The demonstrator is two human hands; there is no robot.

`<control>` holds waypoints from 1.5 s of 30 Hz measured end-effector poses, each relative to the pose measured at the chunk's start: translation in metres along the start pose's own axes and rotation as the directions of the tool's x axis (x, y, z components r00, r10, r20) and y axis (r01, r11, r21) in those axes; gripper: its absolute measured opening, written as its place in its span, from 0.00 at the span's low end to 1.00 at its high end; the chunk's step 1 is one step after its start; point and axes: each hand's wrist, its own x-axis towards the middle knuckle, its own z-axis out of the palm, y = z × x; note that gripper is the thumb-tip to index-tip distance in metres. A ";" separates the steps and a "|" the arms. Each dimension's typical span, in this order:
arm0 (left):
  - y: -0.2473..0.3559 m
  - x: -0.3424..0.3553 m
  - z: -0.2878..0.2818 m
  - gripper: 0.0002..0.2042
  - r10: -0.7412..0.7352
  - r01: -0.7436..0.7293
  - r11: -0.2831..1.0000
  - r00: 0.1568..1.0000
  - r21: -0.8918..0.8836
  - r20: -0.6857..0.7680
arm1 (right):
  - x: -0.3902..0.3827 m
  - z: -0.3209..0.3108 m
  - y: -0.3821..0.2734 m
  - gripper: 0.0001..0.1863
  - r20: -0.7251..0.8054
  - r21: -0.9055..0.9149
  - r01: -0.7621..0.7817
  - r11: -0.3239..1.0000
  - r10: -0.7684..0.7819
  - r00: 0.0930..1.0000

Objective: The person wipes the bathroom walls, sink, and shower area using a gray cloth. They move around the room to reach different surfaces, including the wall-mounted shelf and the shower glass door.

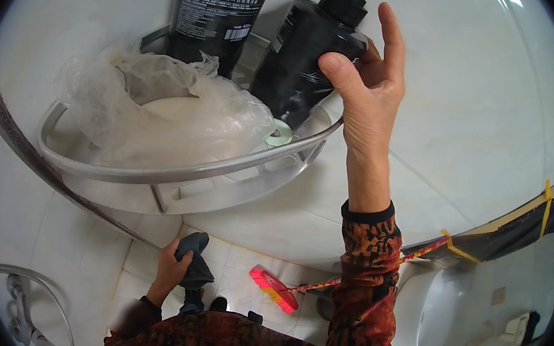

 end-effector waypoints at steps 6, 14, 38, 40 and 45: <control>0.001 0.000 0.002 0.13 0.031 -0.031 1.000 1.000 0.002 0.005 | -0.002 0.001 0.002 0.49 -0.020 -0.143 0.043 0.989 -0.046 0.999; 0.003 -0.001 0.001 0.13 0.007 -0.008 1.000 1.000 0.014 0.024 | -0.002 0.004 0.003 0.48 -0.047 -0.206 0.083 0.975 -0.095 0.994; 0.097 0.162 0.117 0.21 0.712 -0.343 0.647 0.591 0.681 -0.378 | -0.219 -0.058 0.079 0.12 -0.123 -0.373 -0.301 0.878 0.275 0.954; 0.089 0.144 0.132 0.23 0.639 -0.441 0.712 0.729 0.546 -0.245 | -0.245 -0.044 0.097 0.15 -0.121 -0.216 -0.451 0.866 0.434 0.893; 0.108 0.116 0.133 0.22 0.577 -0.562 0.816 0.804 0.132 -0.142 | -0.249 -0.011 0.122 0.30 -0.231 -0.135 -0.499 0.856 0.463 0.856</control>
